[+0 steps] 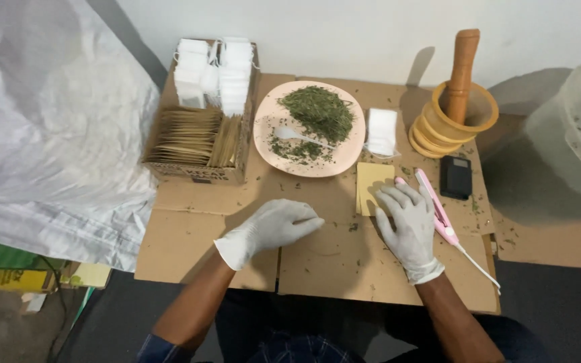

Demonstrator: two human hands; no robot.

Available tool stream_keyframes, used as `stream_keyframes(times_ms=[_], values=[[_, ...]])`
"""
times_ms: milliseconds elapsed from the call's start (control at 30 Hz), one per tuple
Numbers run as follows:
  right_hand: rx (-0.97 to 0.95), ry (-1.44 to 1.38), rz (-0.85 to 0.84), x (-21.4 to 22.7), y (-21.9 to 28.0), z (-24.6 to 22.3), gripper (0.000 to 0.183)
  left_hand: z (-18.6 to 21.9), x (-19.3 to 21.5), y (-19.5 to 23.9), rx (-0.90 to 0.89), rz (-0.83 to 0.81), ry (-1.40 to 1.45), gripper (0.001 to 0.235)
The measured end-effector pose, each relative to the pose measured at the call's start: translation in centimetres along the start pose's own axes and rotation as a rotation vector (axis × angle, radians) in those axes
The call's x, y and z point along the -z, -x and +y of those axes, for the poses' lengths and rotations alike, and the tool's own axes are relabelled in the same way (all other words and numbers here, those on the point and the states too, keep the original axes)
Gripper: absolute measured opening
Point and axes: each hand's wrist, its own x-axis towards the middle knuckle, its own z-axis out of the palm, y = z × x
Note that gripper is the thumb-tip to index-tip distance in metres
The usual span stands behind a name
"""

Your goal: Sealing small paper envelopes containing dried herbs using a handheld heat sealer

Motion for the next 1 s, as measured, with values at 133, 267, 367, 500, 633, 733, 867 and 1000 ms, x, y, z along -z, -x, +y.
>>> stream_keyframes(times_ms=[133,267,367,500,633,733,867,1000], values=[[0.044,-0.088,0.046,0.1,-0.1,-0.1,0.028,4.8,9.1,2.4,0.102,0.058,0.058,0.031],[0.042,-0.104,0.055,0.3,-0.2,-0.1,0.027,0.8,17.8,0.8,0.055,0.517,-0.060,0.024],[0.058,-0.107,0.061,1.2,-0.7,-0.8,0.024,0.4,24.6,-0.9,0.331,0.567,-0.113,0.025],[0.110,-0.096,0.073,1.9,-1.2,-1.0,0.024,-2.5,28.2,-4.6,0.596,0.231,-0.447,0.041],[-0.069,-0.112,0.019,0.4,-0.3,-0.3,0.023,-15.5,26.7,-11.5,0.464,0.251,-0.662,0.031],[-0.083,-0.089,0.002,0.5,-0.1,-0.3,0.022,-15.6,25.7,-14.1,0.514,0.257,-0.787,0.030],[-0.089,-0.112,0.021,0.8,-0.5,-0.4,0.024,-13.6,24.7,-15.1,0.542,0.169,-0.804,0.054],[-0.096,-0.121,0.016,0.8,-0.6,-0.5,0.023,-13.9,23.7,-15.5,0.542,0.153,-0.815,0.052]])
